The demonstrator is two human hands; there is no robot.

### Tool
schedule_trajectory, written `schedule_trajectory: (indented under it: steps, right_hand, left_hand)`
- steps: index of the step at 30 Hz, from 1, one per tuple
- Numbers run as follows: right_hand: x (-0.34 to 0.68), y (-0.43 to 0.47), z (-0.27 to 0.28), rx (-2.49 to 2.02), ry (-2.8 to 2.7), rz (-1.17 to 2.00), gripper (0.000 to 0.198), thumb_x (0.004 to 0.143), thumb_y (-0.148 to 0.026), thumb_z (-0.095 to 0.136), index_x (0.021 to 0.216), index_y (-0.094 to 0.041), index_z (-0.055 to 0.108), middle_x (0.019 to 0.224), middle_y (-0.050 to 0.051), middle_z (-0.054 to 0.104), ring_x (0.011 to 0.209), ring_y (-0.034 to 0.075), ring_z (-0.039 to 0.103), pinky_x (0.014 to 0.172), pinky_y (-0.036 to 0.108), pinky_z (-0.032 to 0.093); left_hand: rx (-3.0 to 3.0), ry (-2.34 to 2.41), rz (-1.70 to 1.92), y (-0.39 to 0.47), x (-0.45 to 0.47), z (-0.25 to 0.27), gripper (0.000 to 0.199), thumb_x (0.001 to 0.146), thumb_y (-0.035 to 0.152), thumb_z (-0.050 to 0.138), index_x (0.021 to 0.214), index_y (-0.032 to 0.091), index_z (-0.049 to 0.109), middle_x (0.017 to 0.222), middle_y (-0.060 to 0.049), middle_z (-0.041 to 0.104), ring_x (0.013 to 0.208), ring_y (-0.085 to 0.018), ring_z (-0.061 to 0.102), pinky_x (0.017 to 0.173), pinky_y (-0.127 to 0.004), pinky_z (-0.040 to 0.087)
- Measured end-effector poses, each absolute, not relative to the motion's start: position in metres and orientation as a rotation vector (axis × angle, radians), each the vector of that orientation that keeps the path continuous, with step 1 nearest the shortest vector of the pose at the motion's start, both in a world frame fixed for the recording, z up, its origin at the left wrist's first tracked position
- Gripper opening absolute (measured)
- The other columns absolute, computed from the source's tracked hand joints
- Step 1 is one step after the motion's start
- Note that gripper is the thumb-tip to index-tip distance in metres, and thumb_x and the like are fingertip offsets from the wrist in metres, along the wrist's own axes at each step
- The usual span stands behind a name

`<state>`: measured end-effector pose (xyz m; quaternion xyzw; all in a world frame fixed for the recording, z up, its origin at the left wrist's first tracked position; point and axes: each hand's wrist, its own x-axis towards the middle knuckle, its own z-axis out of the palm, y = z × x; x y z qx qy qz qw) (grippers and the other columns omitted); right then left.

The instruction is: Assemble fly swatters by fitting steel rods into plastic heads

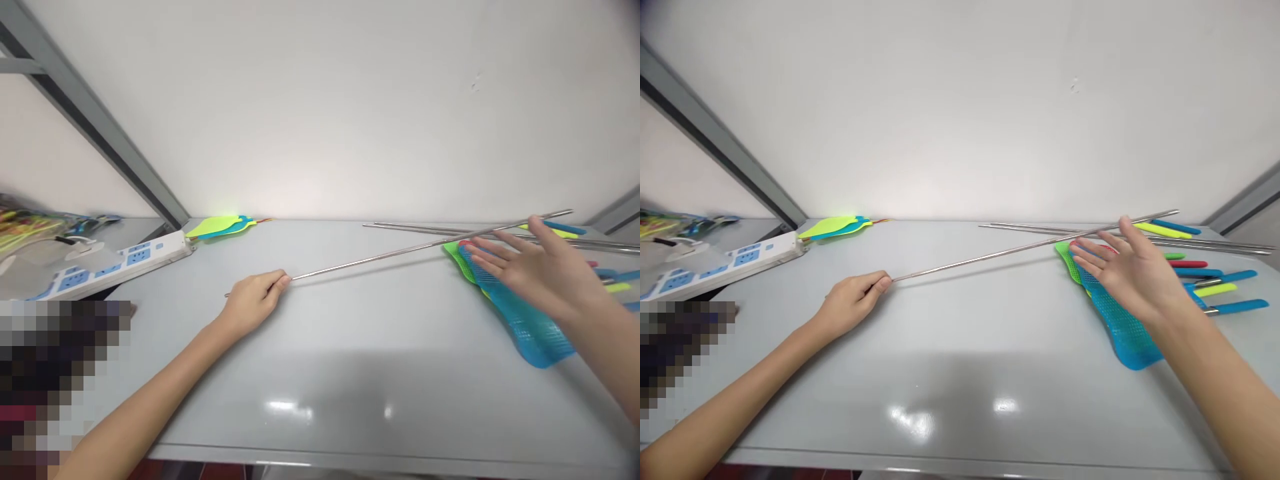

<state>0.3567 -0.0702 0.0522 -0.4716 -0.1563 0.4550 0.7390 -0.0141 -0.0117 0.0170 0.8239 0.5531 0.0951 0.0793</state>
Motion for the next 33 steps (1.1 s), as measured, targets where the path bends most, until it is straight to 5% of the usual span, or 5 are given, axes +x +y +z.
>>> schedule_trajectory:
  steps: [3, 11, 19, 33]
  right_hand:
    - [0.358, -0.061, 0.049, -1.033, -0.367, 1.148, 0.037, 0.070, -0.037, 0.055, 0.097, -0.012, 0.048, 0.103, 0.018, 0.048, 0.097, 0.028, 0.052, 0.061, 0.035, 0.055]
    - [0.367, -0.033, 0.027, -0.830, -0.370, 0.906, 0.005, 0.075, -0.021, 0.045, 0.078, -0.017, 0.044, 0.094, 0.010, 0.050, 0.084, 0.019, 0.056, 0.053, 0.027, 0.053]
    - [0.397, -0.038, 0.012, -0.661, -0.012, 0.903, 0.022, 0.068, 0.002, 0.031, 0.082, -0.008, 0.045, 0.073, 0.005, 0.046, 0.061, 0.010, 0.048, 0.051, 0.023, 0.050]
    - [0.443, -0.041, -0.007, -0.638, 0.060, 0.874, 0.018, 0.075, -0.014, 0.029, 0.079, -0.012, 0.047, 0.066, 0.003, 0.046, 0.057, 0.013, 0.051, 0.043, 0.028, 0.045]
  left_hand:
    - [2.490, 1.691, 0.336, -0.011, -0.015, 0.020, 0.033, 0.083, 0.039, 0.020, 0.062, 0.020, 0.038, 0.055, 0.003, 0.047, 0.052, -0.013, 0.043, 0.049, -0.023, 0.024]
    - [2.565, 1.603, 0.368, -0.011, -0.020, 0.022, 0.033, 0.084, 0.039, 0.020, 0.065, 0.020, 0.039, 0.057, 0.003, 0.048, 0.053, -0.012, 0.043, 0.050, -0.022, 0.026]
    - [2.587, 1.325, 0.308, -0.012, -0.018, 0.025, 0.027, 0.083, 0.033, 0.024, 0.068, 0.021, 0.043, 0.064, 0.002, 0.052, 0.059, -0.013, 0.046, 0.054, -0.022, 0.030]
    - [2.613, 1.458, 0.319, -0.016, -0.022, 0.033, 0.035, 0.084, 0.040, 0.020, 0.069, 0.021, 0.046, 0.062, 0.002, 0.052, 0.057, -0.013, 0.046, 0.053, -0.023, 0.028]
